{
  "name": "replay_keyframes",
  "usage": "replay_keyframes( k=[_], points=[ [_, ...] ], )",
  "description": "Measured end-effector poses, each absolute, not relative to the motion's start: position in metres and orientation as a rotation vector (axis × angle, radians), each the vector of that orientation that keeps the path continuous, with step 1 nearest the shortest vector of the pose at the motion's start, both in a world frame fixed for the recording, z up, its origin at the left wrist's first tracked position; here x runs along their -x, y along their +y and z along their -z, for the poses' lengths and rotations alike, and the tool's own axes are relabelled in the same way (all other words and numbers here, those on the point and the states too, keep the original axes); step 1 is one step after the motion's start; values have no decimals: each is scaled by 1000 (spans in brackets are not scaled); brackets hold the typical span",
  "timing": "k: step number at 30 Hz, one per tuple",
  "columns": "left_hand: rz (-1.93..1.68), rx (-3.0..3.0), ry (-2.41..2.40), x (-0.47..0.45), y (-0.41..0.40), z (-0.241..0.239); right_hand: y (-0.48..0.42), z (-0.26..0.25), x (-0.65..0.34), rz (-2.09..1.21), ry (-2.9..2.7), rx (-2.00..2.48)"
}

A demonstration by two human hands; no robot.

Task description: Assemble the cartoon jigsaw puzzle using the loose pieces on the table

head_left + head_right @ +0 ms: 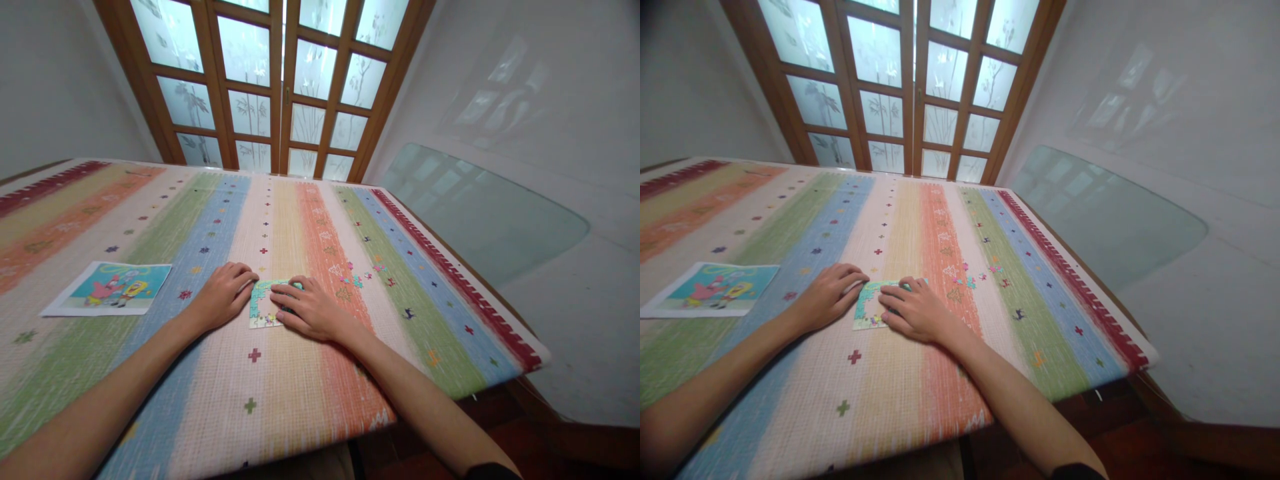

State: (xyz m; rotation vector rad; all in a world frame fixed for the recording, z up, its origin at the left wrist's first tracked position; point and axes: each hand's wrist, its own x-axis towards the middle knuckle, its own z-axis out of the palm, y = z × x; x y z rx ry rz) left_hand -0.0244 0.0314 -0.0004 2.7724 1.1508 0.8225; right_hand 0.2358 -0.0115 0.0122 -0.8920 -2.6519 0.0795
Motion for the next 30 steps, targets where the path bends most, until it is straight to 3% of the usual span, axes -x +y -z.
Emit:
replay_keyframes(
  k=[30],
  points=[
    [-831,-2803,1135,25,32,1,-1,-7,-248,-50,-2588,883]
  ],
)
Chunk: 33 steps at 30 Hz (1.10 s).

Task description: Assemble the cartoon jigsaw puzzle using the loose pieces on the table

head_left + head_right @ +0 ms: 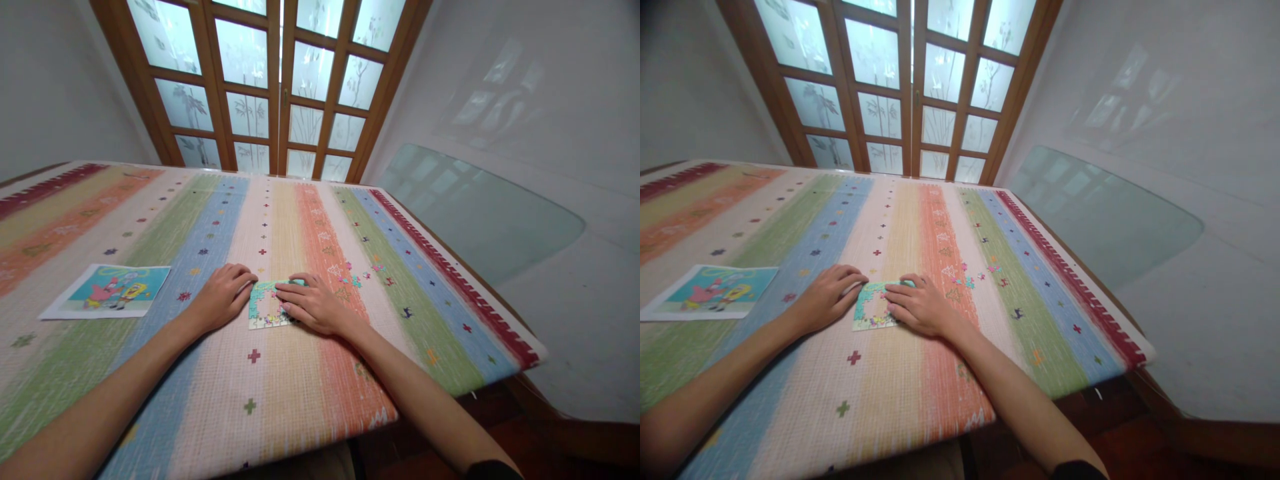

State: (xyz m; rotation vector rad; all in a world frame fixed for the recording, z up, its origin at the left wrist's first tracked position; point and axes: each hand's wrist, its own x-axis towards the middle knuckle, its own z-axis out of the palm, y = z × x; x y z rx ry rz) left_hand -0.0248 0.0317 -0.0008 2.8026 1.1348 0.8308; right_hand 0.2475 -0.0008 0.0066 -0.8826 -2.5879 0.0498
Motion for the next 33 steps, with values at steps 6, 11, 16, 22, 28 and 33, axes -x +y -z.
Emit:
replay_keyframes(
  k=[6,11,16,22,28,33],
  points=[
    [-818,-2811,1124,28,33,3,21,-16,-279,131,-2412,1210],
    [-811,-2820,1126,28,34,4,37,-30,-341,173,-2261,1719],
    [-810,-2827,1121,27,34,5,40,-36,-414,95,-1986,2086],
    [-824,-2835,1096,28,35,5,39,-34,-444,-111,-1904,2175],
    [-833,-2837,1101,28,36,6,40,-29,-441,-151,-1932,2157],
    [-817,-2838,1111,29,36,6,40,-28,-441,-160,-1910,2156]
  ],
)
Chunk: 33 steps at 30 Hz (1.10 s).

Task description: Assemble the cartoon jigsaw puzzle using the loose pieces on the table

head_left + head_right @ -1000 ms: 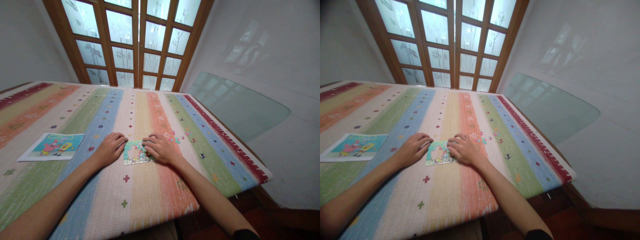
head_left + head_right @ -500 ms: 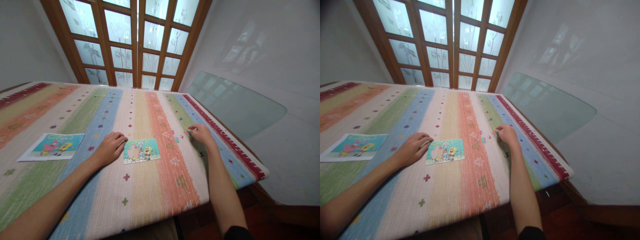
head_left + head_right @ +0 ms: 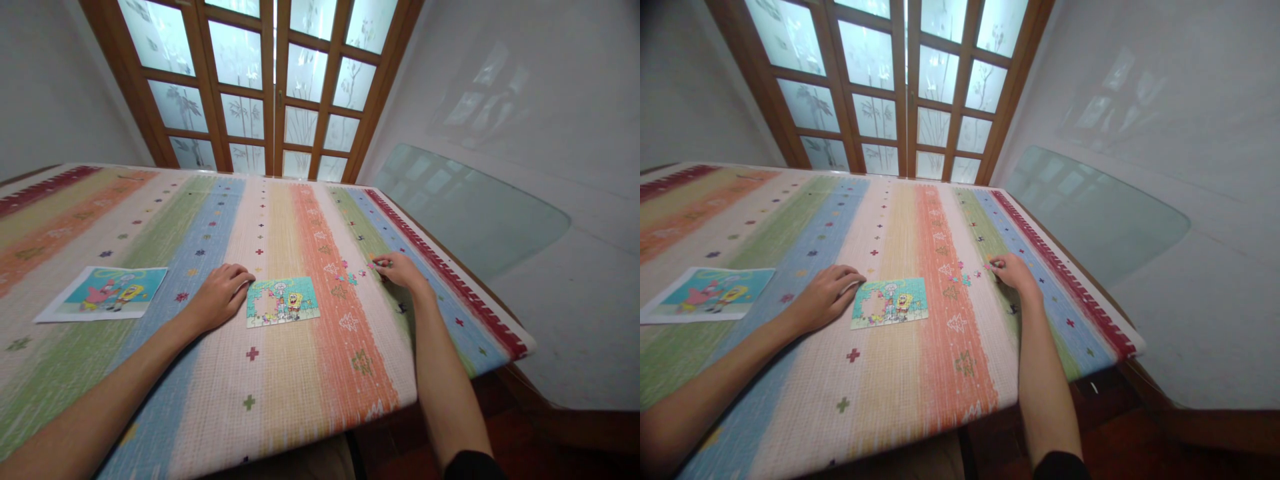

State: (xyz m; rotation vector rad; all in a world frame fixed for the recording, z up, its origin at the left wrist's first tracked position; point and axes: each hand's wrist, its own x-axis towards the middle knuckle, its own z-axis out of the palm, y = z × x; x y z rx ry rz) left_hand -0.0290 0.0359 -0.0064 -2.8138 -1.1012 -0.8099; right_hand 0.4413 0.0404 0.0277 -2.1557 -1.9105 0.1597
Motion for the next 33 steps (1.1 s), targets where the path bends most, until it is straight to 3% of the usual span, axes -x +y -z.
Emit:
replay_keyframes(
  k=[22,33],
  points=[
    [804,2836,-1139,28,35,4,39,-33,-439,-309,-1772,2135],
    [808,2830,-1145,27,35,5,39,-34,-358,-1020,-1778,1455]
  ],
)
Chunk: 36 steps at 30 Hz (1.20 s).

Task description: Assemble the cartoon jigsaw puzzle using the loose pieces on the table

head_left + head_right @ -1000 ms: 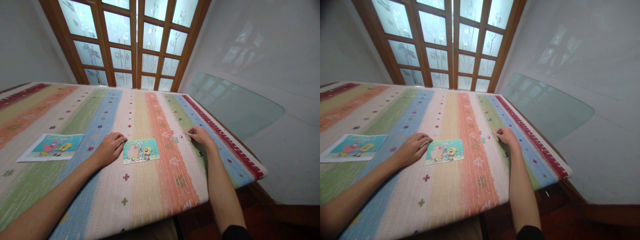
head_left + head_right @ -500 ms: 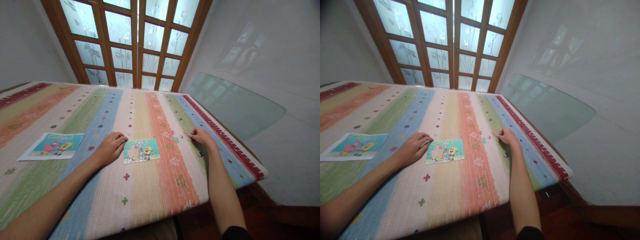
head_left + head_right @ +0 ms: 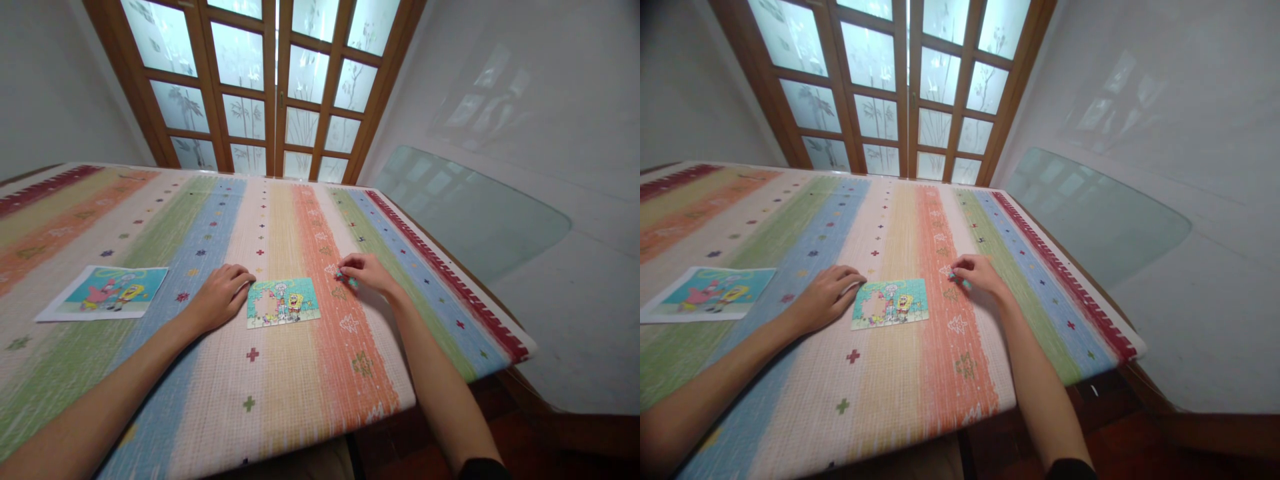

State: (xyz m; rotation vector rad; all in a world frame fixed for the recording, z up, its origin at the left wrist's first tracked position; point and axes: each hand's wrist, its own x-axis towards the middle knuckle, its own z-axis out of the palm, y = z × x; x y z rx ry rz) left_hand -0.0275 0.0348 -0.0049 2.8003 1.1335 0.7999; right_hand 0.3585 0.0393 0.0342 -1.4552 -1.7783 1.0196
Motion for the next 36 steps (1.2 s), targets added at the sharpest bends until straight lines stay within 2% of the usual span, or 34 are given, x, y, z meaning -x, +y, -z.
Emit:
replay_keyframes(
  k=[3,9,11,25,32,36],
  points=[
    [-796,-2822,1124,27,35,5,37,-35,-342,-938,-1921,1451],
    [-792,-2824,1130,28,35,6,33,-42,-359,-323,-2177,1660],
    [-798,-2816,1131,28,35,5,32,-43,-371,-244,-2201,1786],
    [-802,-2784,1134,28,35,4,34,-39,-382,-563,-2170,1853],
    [-810,-2758,1148,27,35,6,30,-46,-363,-808,-2036,1628],
    [-815,-2741,1148,27,34,4,26,-38,-325,-762,-2022,1443]
  ],
)
